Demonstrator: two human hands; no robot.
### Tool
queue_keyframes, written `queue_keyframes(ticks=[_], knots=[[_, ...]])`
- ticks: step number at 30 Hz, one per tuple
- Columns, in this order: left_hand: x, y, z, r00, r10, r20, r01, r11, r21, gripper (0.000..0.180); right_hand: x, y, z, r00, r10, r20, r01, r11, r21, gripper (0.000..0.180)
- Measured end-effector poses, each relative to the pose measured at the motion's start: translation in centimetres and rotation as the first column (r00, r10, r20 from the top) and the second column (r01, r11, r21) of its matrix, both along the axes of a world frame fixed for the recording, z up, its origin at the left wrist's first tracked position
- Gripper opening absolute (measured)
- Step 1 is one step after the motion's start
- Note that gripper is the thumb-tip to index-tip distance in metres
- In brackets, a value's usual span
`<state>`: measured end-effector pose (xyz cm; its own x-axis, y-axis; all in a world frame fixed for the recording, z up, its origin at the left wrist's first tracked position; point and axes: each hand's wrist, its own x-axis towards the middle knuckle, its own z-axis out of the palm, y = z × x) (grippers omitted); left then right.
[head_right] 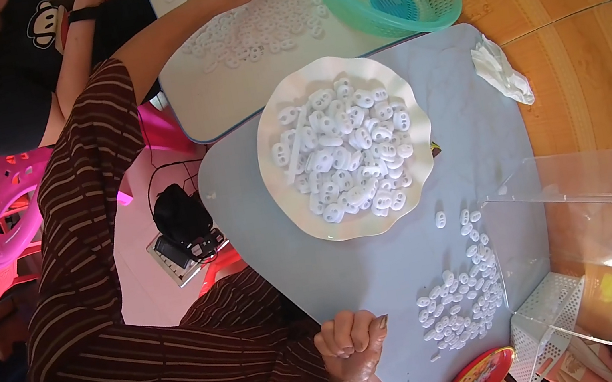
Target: Assembling small white plastic components by hand at a table.
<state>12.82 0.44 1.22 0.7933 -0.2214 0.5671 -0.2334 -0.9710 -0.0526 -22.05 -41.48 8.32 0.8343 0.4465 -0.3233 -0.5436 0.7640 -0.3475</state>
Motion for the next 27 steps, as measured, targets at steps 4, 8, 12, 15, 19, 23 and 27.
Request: queue_keyframes(ticks=[4, 8, 12, 15, 19, 23, 27], knots=[[1.8, 0.7, -0.7, 0.992, 0.051, -0.114, -0.036, 0.991, 0.128, 0.013, -0.1, 0.0, 0.0, 1.000, 0.000, 0.001, 0.000, 1.000, 0.007, 0.049], [2.8, 0.0, -1.7, 0.994, 0.105, -0.042, -0.097, 0.982, 0.161, 0.018, 0.0, 0.1, 0.0, 1.000, -0.010, 0.006, 0.010, 1.000, 0.022, 0.049], [4.5, -0.8, -0.8, 0.977, 0.132, -0.166, -0.115, 0.988, 0.108, 0.018, -0.2, -0.1, 0.0, 1.000, -0.024, 0.003, 0.024, 0.999, 0.035, 0.049], [4.8, 0.0, -1.3, 0.948, 0.176, -0.266, -0.115, 0.967, 0.229, 0.016, -0.2, -0.1, -0.3, 1.000, -0.012, 0.005, 0.012, 0.999, 0.049, 0.049], [5.4, 0.0, -1.3, 0.951, 0.157, -0.266, -0.121, 0.981, 0.150, 0.016, -0.1, 0.0, -0.1, 1.000, -0.020, 0.004, 0.020, 0.998, 0.064, 0.049], [3.8, -1.5, -0.5, 0.957, 0.159, -0.241, -0.153, 0.987, 0.044, 0.016, -0.2, -0.2, -0.3, 1.000, -0.023, 0.016, 0.021, 0.997, 0.079, 0.049], [4.1, -0.1, -0.3, 0.922, 0.163, -0.351, -0.145, 0.987, 0.076, 0.016, -0.3, -0.1, -0.3, 1.000, -0.017, 0.013, 0.016, 0.996, 0.088, 0.049]])
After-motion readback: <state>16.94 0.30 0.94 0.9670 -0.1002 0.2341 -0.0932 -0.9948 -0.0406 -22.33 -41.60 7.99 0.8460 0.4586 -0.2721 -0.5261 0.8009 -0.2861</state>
